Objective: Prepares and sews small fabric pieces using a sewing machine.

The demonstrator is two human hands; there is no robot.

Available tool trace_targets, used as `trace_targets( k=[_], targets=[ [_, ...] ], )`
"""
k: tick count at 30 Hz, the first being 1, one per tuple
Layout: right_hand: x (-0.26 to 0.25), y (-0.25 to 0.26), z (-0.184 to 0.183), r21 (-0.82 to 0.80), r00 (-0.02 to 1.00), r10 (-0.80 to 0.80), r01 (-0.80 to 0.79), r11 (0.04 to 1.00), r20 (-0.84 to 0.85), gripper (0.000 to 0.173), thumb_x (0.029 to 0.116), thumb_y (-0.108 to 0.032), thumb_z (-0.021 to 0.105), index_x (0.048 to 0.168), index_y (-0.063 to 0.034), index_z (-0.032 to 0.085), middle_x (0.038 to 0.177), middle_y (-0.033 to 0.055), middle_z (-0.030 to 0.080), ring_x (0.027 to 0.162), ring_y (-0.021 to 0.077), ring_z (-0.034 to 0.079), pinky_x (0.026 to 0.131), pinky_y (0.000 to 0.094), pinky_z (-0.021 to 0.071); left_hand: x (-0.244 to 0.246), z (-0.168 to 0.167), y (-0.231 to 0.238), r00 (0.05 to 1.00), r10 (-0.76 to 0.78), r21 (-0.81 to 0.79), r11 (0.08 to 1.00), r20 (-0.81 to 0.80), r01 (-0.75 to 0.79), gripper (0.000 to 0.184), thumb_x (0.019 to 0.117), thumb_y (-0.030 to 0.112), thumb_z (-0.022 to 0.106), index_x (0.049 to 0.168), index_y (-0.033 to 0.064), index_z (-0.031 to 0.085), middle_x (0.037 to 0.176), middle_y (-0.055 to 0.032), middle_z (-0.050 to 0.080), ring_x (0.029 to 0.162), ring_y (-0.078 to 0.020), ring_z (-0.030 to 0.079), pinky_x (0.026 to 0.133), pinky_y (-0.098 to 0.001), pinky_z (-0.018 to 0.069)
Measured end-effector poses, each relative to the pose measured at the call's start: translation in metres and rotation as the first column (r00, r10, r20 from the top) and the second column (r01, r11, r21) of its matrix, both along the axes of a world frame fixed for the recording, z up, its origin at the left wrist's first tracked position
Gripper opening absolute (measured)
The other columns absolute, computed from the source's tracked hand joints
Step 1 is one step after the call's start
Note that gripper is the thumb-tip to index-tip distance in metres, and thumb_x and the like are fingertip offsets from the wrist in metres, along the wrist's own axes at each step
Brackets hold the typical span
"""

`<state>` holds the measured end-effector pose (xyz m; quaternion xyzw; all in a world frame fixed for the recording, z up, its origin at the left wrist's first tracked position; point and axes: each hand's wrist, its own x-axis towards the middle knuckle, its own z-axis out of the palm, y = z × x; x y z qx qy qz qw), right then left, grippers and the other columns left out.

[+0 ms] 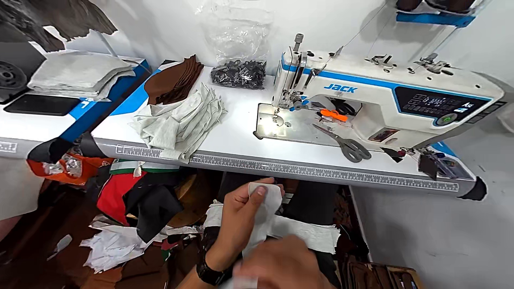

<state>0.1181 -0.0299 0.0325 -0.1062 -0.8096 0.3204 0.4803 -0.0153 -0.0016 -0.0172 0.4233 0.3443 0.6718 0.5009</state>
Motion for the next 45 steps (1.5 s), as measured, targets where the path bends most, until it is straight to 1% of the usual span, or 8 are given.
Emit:
trace_targets(
  k=[4,8,15,27,32,36,40,45],
  targets=[
    [0.0,0.033,-0.024,-0.172,0.954,-0.279,0.258,0.951,-0.114,0.016,0.1003,-0.015,0.067,0.105,-0.0003,0.072,0.088,0.0038,0.073,0.074,0.0014,0.067,0.067,0.0172,0.0574,0.02,0.007,-0.016,0.994,0.01,0.075,0.997,0.106,-0.018,0.026,0.1049,0.011,0.055,0.116,-0.0051,0.071,0.107,-0.0174,0.076,0.101,-0.0237,0.075,0.092,-0.0361,0.0612],
    [0.008,0.039,-0.026,-0.236,0.897,-0.416,0.376,0.896,-0.151,0.015,0.0987,-0.019,0.07,0.101,-0.0035,0.07,0.074,-0.0019,0.068,0.061,-0.0027,0.059,0.055,0.0128,0.0509,0.024,0.012,-0.019,0.968,-0.032,0.059,0.998,0.248,0.018,0.029,0.1063,0.019,0.052,0.112,0.0015,0.074,0.111,-0.0127,0.075,0.102,-0.0162,0.073,0.091,-0.0329,0.0595],
    [0.014,0.044,-0.02,-0.362,0.885,-0.439,0.363,0.858,-0.153,0.015,0.0956,-0.019,0.073,0.095,-0.0052,0.068,0.069,-0.0036,0.064,0.058,-0.0024,0.057,0.052,0.0125,0.048,0.021,0.018,-0.022,0.948,-0.095,0.101,0.993,0.304,0.068,0.034,0.1081,0.026,0.05,0.115,0.0027,0.073,0.121,-0.0115,0.073,0.108,-0.0148,0.071,0.096,-0.0325,0.0578],
    [0.016,0.045,-0.02,-0.298,0.851,-0.512,0.462,0.836,-0.116,0.017,0.0941,-0.02,0.075,0.089,-0.0071,0.064,0.064,-0.0048,0.06,0.054,-0.0024,0.054,0.049,0.0126,0.0454,0.019,0.021,-0.025,0.951,-0.161,0.141,0.982,0.263,0.128,0.042,0.1064,0.038,0.05,0.119,0.0057,0.073,0.127,-0.011,0.071,0.116,-0.0158,0.069,0.101,-0.0333,0.0552],
    [0.017,0.044,-0.019,-0.3,0.805,-0.59,0.55,0.779,-0.057,0.019,0.0915,-0.022,0.076,0.09,-0.0091,0.062,0.065,-0.0062,0.06,0.055,-0.0015,0.056,0.048,0.0135,0.0475,0.022,0.021,-0.021,0.983,-0.018,0.061,0.998,0.182,0.007,0.024,0.1023,0.018,0.062,0.113,0.0001,0.075,0.113,-0.0145,0.075,0.1,-0.0172,0.074,0.09,-0.0342,0.0608],
    [0.033,0.053,-0.026,-0.425,0.86,-0.51,0.457,0.781,-0.014,0.023,0.0937,-0.027,0.074,0.107,-0.0096,0.065,0.079,-0.0015,0.067,0.069,0.0057,0.064,0.06,0.0186,0.0537,0.014,0.031,-0.015,0.981,0.008,-0.053,0.999,0.193,0.002,0.026,0.1041,0.013,0.058,0.118,-0.0023,0.073,0.112,-0.019,0.074,0.1,-0.0216,0.074,0.091,-0.0368,0.0609],
    [0.039,0.061,-0.031,-0.594,0.973,-0.228,0.171,0.786,-0.021,0.057,0.0897,-0.036,0.079,0.137,-0.0099,0.06,0.11,0.0084,0.071,0.096,0.0168,0.07,0.08,0.0297,0.0602,0.009,0.031,-0.013,0.99,-0.039,-0.051,0.998,0.132,0.046,0.025,0.1041,0.014,0.058,0.117,-0.0011,0.074,0.113,-0.0178,0.073,0.1,-0.0202,0.073,0.092,-0.0352,0.0601],
    [0.024,0.062,-0.03,-0.599,0.978,-0.199,0.125,0.791,-0.058,0.038,0.0891,-0.022,0.081,0.12,-0.0038,0.07,0.094,0.0085,0.075,0.081,0.0137,0.072,0.074,0.0273,0.0619,0.007,0.029,-0.013,1.0,0.004,0.056,0.998,0.012,-0.005,0.025,0.1044,0.016,0.058,0.113,0.0005,0.076,0.121,-0.0147,0.073,0.107,-0.0181,0.072,0.095,-0.0328,0.0585]
  ],
)
